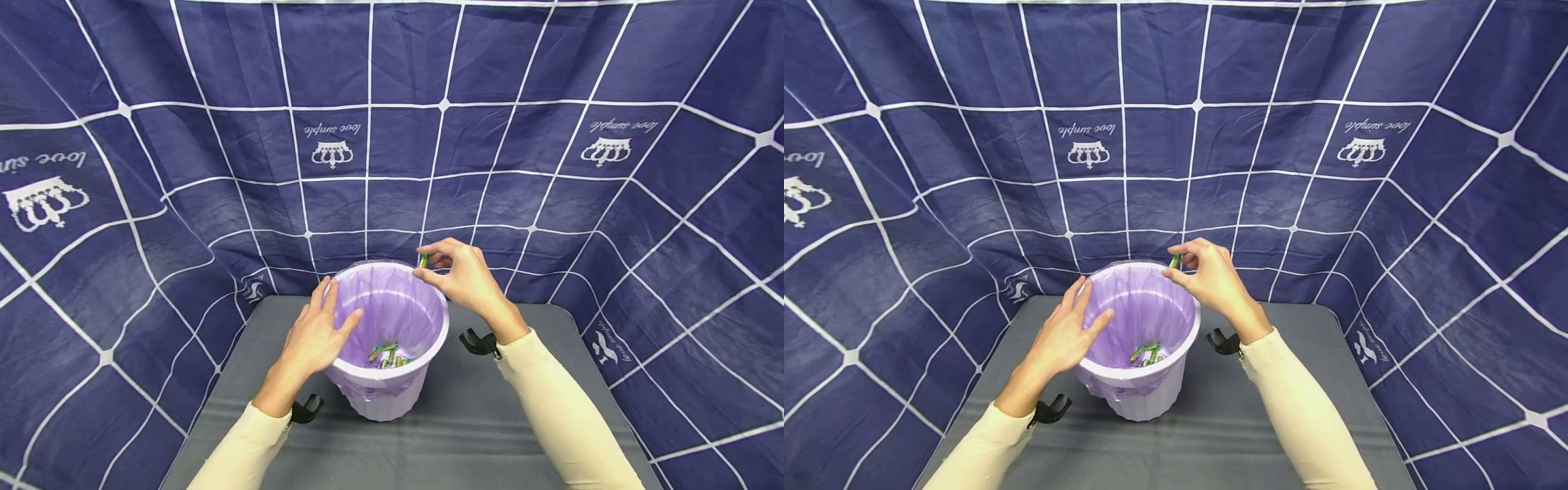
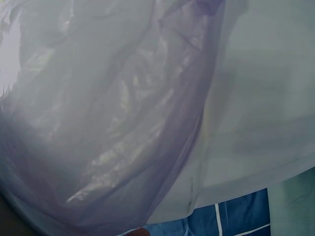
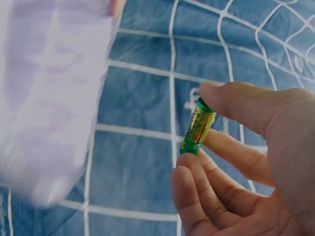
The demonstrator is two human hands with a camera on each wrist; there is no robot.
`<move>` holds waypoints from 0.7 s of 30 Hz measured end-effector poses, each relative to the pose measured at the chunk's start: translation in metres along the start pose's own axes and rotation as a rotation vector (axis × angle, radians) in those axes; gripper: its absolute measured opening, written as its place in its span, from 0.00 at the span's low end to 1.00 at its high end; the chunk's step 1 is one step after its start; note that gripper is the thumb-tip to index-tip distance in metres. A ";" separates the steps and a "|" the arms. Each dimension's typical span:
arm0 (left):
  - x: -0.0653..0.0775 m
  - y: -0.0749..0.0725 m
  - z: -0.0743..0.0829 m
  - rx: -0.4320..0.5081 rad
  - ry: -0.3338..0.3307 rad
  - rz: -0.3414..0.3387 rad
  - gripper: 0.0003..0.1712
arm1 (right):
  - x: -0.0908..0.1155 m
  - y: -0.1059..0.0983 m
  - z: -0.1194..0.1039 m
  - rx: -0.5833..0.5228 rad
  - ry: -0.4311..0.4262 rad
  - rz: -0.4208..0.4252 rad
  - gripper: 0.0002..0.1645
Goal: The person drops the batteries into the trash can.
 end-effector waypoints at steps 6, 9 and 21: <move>-0.001 -0.001 -0.004 -0.007 -0.013 -0.012 0.56 | -0.024 0.022 -0.020 -0.027 -0.022 -0.052 0.24; 0.000 0.000 -0.003 -0.007 -0.006 -0.015 0.56 | -0.029 0.030 -0.025 -0.032 -0.024 -0.063 0.24; -0.001 0.001 -0.001 -0.011 -0.008 -0.023 0.56 | -0.033 0.036 -0.033 -0.057 -0.024 -0.077 0.25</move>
Point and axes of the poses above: each hand's wrist, its own x-axis away from the middle knuckle, its own y-axis out of the palm, z = x × y, the point moved 6 cm from there along -x, towards the middle knuckle, and after that the axes turned 14 degrees about -y, right-handed, at the moved point
